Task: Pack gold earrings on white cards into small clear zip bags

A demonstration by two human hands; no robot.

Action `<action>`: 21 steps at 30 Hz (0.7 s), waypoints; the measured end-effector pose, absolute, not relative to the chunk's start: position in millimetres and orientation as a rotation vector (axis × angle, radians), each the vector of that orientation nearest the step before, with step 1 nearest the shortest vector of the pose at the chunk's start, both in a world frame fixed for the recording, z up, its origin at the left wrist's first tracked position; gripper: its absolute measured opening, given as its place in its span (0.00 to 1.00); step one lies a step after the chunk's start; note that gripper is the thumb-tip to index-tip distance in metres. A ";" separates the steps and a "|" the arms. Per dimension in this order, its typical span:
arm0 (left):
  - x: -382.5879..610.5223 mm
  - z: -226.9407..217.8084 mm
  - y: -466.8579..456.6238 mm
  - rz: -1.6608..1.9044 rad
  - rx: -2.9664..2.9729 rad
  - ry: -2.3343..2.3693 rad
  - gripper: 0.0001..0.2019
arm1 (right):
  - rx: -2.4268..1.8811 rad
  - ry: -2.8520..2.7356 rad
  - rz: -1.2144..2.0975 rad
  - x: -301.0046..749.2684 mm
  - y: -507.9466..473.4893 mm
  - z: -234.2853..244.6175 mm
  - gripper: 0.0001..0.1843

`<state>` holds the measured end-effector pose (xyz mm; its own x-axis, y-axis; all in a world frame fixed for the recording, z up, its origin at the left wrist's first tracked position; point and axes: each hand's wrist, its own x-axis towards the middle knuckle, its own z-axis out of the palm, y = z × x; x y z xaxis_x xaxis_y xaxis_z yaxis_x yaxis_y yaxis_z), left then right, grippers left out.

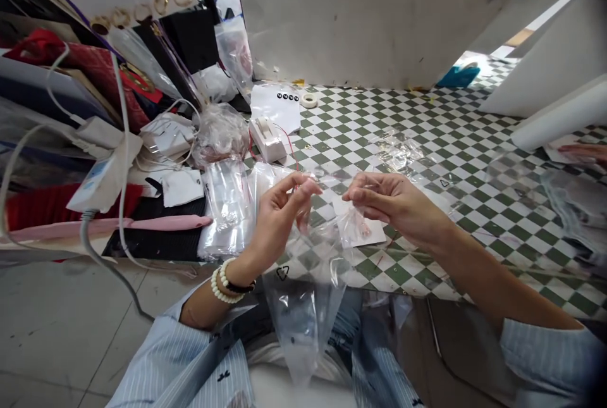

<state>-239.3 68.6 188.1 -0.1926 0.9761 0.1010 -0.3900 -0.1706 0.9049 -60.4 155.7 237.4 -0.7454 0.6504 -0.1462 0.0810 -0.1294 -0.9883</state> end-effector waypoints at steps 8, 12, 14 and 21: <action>-258.6 190.1 54.8 1.696 1.334 1.068 0.10 | -0.978 -2.707 1.143 -30.3 217.2 217.5 0.35; -266.0 192.9 48.4 1.681 1.344 1.016 0.10 | -0.972 -3.022 0.805 -31.2 216.1 198.6 0.45; -270.0 191.5 50.3 1.666 1.280 1.034 0.10 | -1.008 -3.021 0.730 -33.9 212.7 192.6 0.39; -293.0 195.5 59.8 1.194 1.476 1.062 0.09 | -0.916 -2.844 1.332 -17.3 225.2 212.4 0.17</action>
